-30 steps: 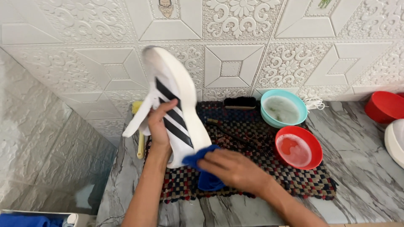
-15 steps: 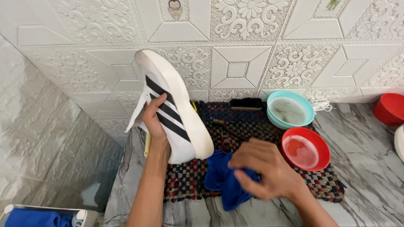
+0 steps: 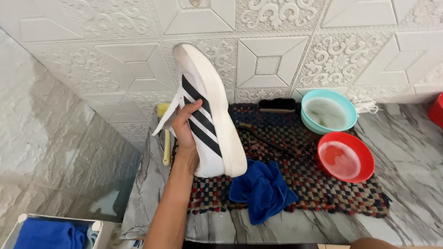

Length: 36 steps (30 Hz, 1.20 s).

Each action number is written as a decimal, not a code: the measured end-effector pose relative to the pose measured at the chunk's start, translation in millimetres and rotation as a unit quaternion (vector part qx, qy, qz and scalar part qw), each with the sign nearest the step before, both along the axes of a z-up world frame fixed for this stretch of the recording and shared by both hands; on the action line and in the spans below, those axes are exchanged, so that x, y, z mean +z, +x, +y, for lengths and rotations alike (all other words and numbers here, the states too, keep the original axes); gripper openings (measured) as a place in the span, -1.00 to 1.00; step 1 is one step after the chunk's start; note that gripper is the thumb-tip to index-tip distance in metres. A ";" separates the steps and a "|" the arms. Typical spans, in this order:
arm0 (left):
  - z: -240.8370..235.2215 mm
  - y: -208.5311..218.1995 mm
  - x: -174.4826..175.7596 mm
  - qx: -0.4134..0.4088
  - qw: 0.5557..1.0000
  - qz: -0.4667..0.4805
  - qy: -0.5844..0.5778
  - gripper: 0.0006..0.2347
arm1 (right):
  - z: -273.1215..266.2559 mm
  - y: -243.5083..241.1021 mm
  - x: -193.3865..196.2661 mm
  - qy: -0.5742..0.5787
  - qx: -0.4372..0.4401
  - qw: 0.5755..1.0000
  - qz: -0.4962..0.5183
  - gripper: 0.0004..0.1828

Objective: The person scrubs a white sneaker with black stripes using a brush dipped in soapy water, then wipes it with a blue cloth. The person repeats the scrubbing and wiping process on different parts of the shoe.

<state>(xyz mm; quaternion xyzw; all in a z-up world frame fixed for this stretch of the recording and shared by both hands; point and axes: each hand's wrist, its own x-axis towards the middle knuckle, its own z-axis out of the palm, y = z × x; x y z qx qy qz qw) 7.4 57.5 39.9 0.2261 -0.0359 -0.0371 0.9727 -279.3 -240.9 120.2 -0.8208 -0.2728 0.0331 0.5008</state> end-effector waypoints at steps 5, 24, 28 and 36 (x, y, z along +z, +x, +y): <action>5.9 15.8 -28.3 -0.006 1.000 0.015 -0.024 -0.90 | 22.3 85.7 -24.9 -0.007 -0.185 0.957 -0.224 -0.25; -22.3 -11.3 10.8 0.129 0.989 0.065 -0.033 -0.69 | 58.4 199.6 -116.9 0.031 -0.161 0.929 -0.333 -0.52; -30.7 -33.1 23.0 0.072 0.997 -0.017 0.018 -0.46 | 53.5 201.3 -119.7 0.078 -0.216 0.906 -0.354 -0.55; -56.5 -51.2 0.8 -0.005 0.868 -0.340 0.362 -0.09 | 35.7 201.8 -105.1 0.124 -0.258 0.886 -0.366 -0.51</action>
